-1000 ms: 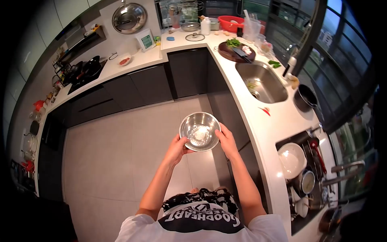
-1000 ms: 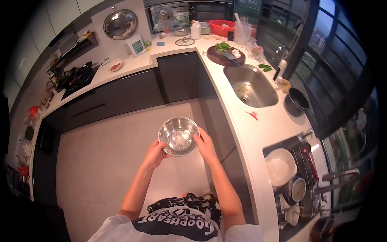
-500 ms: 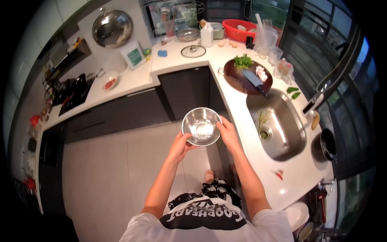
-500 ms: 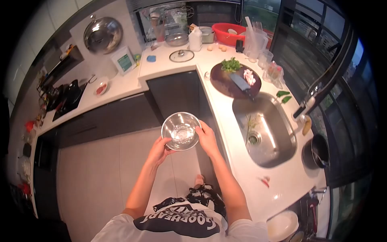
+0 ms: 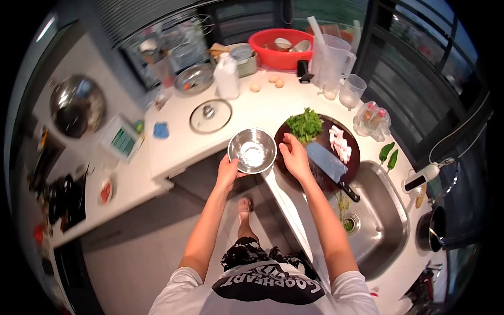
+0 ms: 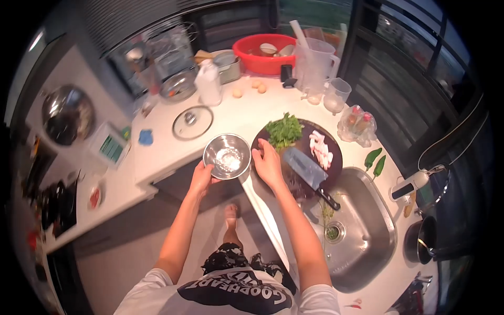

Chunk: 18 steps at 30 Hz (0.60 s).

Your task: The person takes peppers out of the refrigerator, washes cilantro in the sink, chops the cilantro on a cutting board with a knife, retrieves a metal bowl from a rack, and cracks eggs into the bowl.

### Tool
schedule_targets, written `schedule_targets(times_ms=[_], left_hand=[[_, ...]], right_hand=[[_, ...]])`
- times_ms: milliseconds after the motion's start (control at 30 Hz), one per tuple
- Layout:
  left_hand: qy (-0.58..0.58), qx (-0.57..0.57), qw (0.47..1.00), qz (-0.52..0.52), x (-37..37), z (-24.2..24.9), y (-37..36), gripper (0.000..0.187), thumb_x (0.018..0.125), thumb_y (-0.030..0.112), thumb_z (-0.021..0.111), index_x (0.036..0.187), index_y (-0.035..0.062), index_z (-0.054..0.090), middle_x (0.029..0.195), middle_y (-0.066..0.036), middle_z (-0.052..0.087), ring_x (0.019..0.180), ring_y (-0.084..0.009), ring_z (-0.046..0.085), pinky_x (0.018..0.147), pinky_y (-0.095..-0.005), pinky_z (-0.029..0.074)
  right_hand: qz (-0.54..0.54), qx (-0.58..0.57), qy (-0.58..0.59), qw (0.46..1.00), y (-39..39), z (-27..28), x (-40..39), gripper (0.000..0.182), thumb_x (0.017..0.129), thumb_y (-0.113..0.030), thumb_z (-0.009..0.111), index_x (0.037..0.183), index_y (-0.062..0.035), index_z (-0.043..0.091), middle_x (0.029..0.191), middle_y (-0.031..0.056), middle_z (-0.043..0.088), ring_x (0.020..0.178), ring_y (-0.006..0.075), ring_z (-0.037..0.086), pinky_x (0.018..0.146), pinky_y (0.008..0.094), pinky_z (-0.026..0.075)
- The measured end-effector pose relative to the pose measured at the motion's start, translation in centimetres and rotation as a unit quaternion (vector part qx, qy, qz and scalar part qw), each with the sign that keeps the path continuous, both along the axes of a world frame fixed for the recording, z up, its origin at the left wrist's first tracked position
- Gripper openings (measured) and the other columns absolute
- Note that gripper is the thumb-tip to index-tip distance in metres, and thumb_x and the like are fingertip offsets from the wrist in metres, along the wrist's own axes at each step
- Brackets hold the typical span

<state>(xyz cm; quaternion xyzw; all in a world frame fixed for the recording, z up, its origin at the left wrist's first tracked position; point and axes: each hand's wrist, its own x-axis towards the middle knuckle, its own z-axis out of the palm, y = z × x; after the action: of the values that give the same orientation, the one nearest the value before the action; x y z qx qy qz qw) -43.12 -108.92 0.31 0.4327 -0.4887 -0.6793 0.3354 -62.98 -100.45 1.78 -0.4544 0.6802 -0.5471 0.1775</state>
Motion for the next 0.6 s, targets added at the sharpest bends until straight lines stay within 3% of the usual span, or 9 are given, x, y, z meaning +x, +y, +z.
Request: schedule_targets(times_ms=[67, 100, 167, 333, 400, 467, 533, 567, 600], left_hand=[[-0.013, 0.005, 1.0, -0.021, -2.9, -2.5, -7.4, 0.034, 0.088, 0.005, 0.039, 0.12, -0.0042, 0.041, 0.105, -0.019, 0.058, 0.081, -0.0233, 0.065, 0.063, -0.032, 0.059], [-0.034, -0.001, 0.998, -0.043, -4.3, -2.9, -10.6, 0.034, 0.088, 0.005, 0.04, 0.12, -0.0044, 0.041, 0.104, -0.019, 0.058, 0.079, -0.0234, 0.066, 0.062, -0.0319, 0.059], [-0.051, 0.008, 0.996, -0.079, -6.4, -3.8, -16.0, 0.035, 0.087, 0.004, 0.041, 0.12, -0.0046, 0.042, 0.101, -0.019, 0.06, 0.077, -0.0236, 0.066, 0.059, -0.0316, 0.059], [-0.031, 0.07, 0.985, -0.157, -9.7, -5.1, -24.5, 0.034, 0.086, 0.002, 0.042, 0.119, -0.0039, 0.044, 0.099, -0.016, 0.059, 0.076, -0.0252, 0.065, 0.06, -0.0341, 0.06], [-0.067, 0.076, 0.979, -0.178, -10.3, -5.2, -26.0, 0.033, 0.086, 0.003, 0.043, 0.118, -0.004, 0.045, 0.1, -0.015, 0.059, 0.075, -0.0237, 0.065, 0.057, -0.031, 0.058], [-0.198, -0.097, 0.945, -0.24, -9.9, -4.5, -27.0, 0.038, 0.087, 0.015, 0.052, 0.118, -0.0056, 0.044, 0.095, -0.018, 0.058, 0.087, -0.0309, 0.061, 0.068, -0.0376, 0.054], [-0.328, -0.319, 0.849, -0.263, -10.1, -3.9, -27.9, 0.046, 0.085, 0.022, 0.057, 0.118, -0.0063, 0.043, 0.097, -0.021, 0.055, 0.091, -0.0355, 0.057, 0.075, -0.0425, 0.049], [-0.344, -0.341, 0.863, -0.146, -10.6, -3.2, -26.8, 0.055, 0.081, 0.028, 0.063, 0.12, -0.006, 0.043, 0.108, -0.027, 0.048, 0.098, -0.0403, 0.049, 0.085, -0.0463, 0.041], [-0.316, -0.372, 0.862, -0.14, -11.4, -2.9, -27.1, 0.056, 0.08, 0.027, 0.064, 0.121, -0.0052, 0.043, 0.111, -0.027, 0.045, 0.099, -0.0398, 0.048, 0.086, -0.046, 0.04]], right_hand=[[-0.029, 0.008, 0.056, 0.998, -5.6, 0.7, -3.2, 0.041, 0.084, -0.013, 0.057, 0.121, 0.0021, 0.049, 0.112, 0.0199, 0.059, 0.098, 0.0276, 0.06, 0.083, 0.034, 0.048], [-0.053, -0.021, 0.065, 0.996, -9.0, 0.5, -4.7, 0.04, 0.082, -0.015, 0.059, 0.117, 0.002, 0.05, 0.105, 0.0217, 0.058, 0.092, 0.033, 0.058, 0.08, 0.0385, 0.046], [-0.074, -0.004, 0.123, 0.99, -15.4, -0.6, -8.2, 0.042, 0.08, -0.013, 0.058, 0.118, 0.0028, 0.049, 0.108, 0.0242, 0.056, 0.096, 0.0371, 0.055, 0.084, 0.0423, 0.045], [-0.101, 0.105, 0.153, 0.977, -27.9, -2.4, -14.4, 0.047, 0.077, -0.013, 0.061, 0.119, 0.0044, 0.046, 0.107, 0.0289, 0.052, 0.101, 0.0413, 0.053, 0.089, 0.0433, 0.043], [-0.094, 0.144, 0.154, 0.973, -30.7, -3.4, -16.0, 0.057, 0.075, -0.013, 0.063, 0.124, 0.0032, 0.04, 0.11, 0.0282, 0.049, 0.101, 0.0423, 0.052, 0.088, 0.0435, 0.044], [-0.095, 0.18, 0.154, 0.967, -32.7, -3.8, -17.2, 0.061, 0.074, -0.015, 0.064, 0.126, 0.0023, 0.037, 0.112, 0.0275, 0.048, 0.101, 0.0421, 0.053, 0.087, 0.0434, 0.045], [-0.108, 0.186, 0.15, 0.965, -34.5, -5.0, -18.4, 0.066, 0.072, -0.02, 0.068, 0.127, 0.0006, 0.037, 0.113, 0.0277, 0.048, 0.101, 0.0419, 0.052, 0.087, 0.0431, 0.045], [-0.111, 0.191, 0.148, 0.964, -35.0, -5.6, -18.8, 0.068, 0.071, -0.022, 0.07, 0.127, -0.0002, 0.037, 0.113, 0.0279, 0.047, 0.101, 0.0418, 0.052, 0.088, 0.0429, 0.044], [-0.122, 0.194, 0.146, 0.962, -35.3, -5.8, -18.8, 0.067, 0.071, -0.023, 0.07, 0.126, -0.0007, 0.038, 0.112, 0.0275, 0.048, 0.1, 0.0418, 0.053, 0.086, 0.0434, 0.045]])
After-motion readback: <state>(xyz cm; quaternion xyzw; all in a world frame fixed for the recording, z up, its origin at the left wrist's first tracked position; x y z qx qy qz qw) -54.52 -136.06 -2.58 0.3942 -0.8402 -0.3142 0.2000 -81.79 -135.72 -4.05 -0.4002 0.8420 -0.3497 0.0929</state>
